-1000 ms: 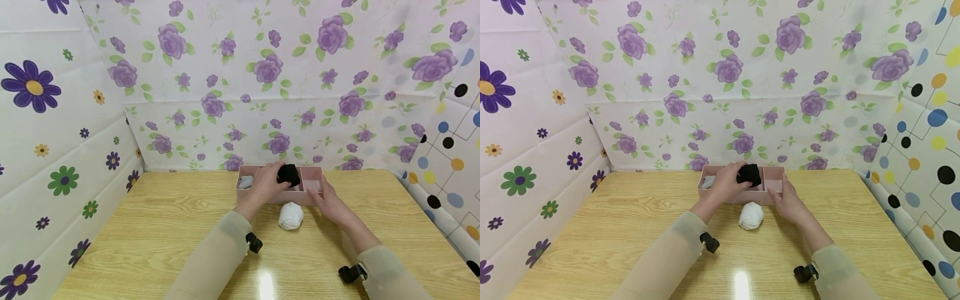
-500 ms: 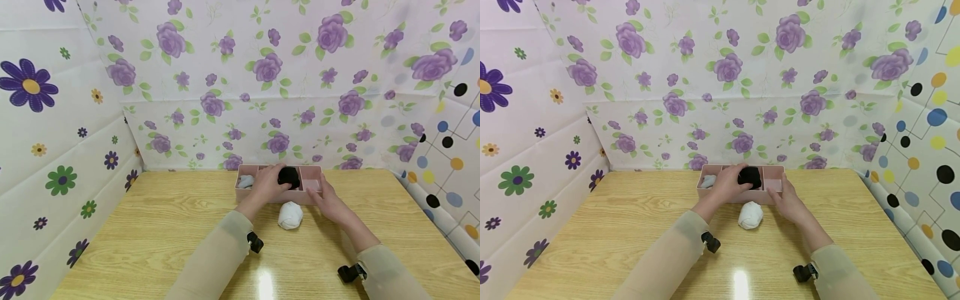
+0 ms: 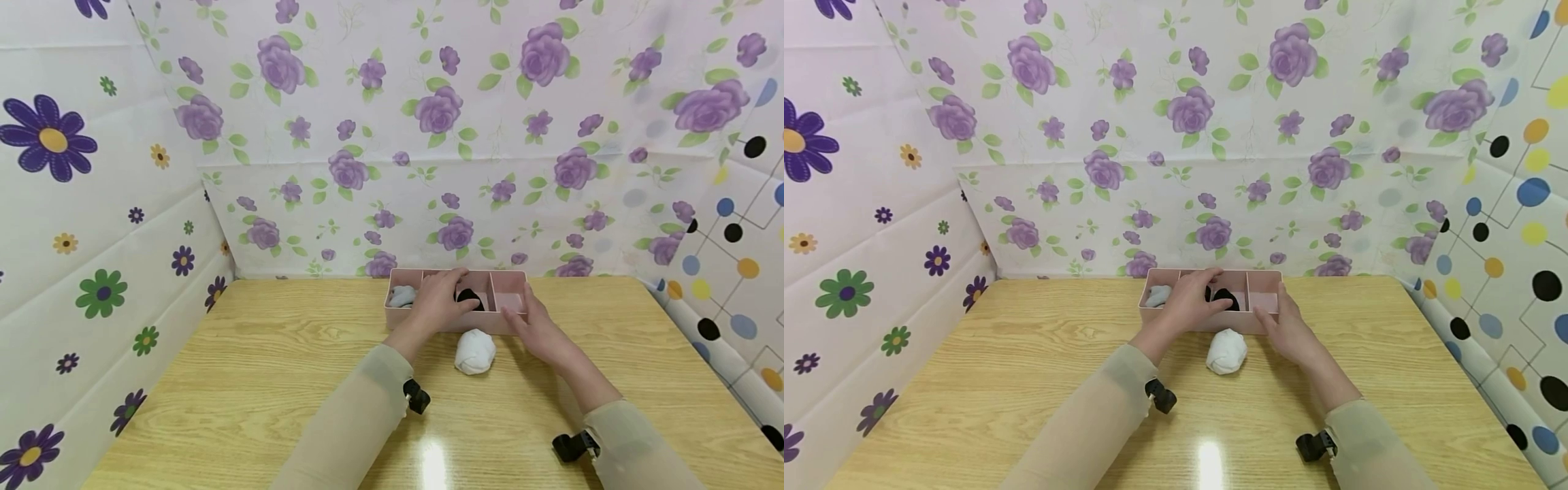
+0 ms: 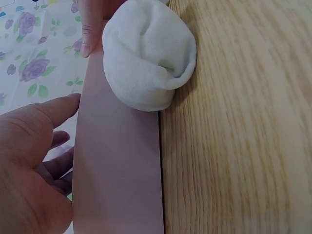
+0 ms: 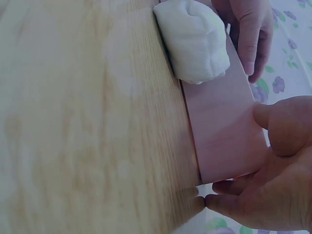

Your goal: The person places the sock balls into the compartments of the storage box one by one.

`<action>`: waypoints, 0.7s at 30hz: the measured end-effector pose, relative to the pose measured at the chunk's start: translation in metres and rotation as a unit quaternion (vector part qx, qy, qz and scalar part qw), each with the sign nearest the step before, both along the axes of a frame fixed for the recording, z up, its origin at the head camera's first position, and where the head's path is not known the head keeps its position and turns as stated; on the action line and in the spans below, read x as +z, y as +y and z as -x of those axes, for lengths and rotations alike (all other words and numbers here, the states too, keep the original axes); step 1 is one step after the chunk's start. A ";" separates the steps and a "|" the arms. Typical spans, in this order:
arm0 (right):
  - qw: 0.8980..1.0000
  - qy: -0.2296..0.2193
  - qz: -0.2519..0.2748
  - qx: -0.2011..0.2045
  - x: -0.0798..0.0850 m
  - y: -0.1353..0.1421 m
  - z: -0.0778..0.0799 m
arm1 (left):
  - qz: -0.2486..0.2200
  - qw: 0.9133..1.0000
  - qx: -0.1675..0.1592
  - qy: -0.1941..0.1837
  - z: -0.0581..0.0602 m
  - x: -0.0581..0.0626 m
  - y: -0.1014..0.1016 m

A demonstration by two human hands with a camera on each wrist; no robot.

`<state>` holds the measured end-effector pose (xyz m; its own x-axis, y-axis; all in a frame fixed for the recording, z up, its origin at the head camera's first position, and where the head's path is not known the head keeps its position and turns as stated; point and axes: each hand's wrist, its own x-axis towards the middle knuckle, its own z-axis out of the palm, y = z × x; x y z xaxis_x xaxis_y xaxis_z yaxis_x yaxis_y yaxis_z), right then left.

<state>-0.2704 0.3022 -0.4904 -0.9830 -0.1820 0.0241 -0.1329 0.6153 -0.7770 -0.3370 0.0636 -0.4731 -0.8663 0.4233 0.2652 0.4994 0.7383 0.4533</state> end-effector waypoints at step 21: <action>1.000 -0.007 -0.004 0.002 0.001 -0.001 -0.001 | -0.031 0.999 0.022 -0.008 -0.024 0.022 -0.021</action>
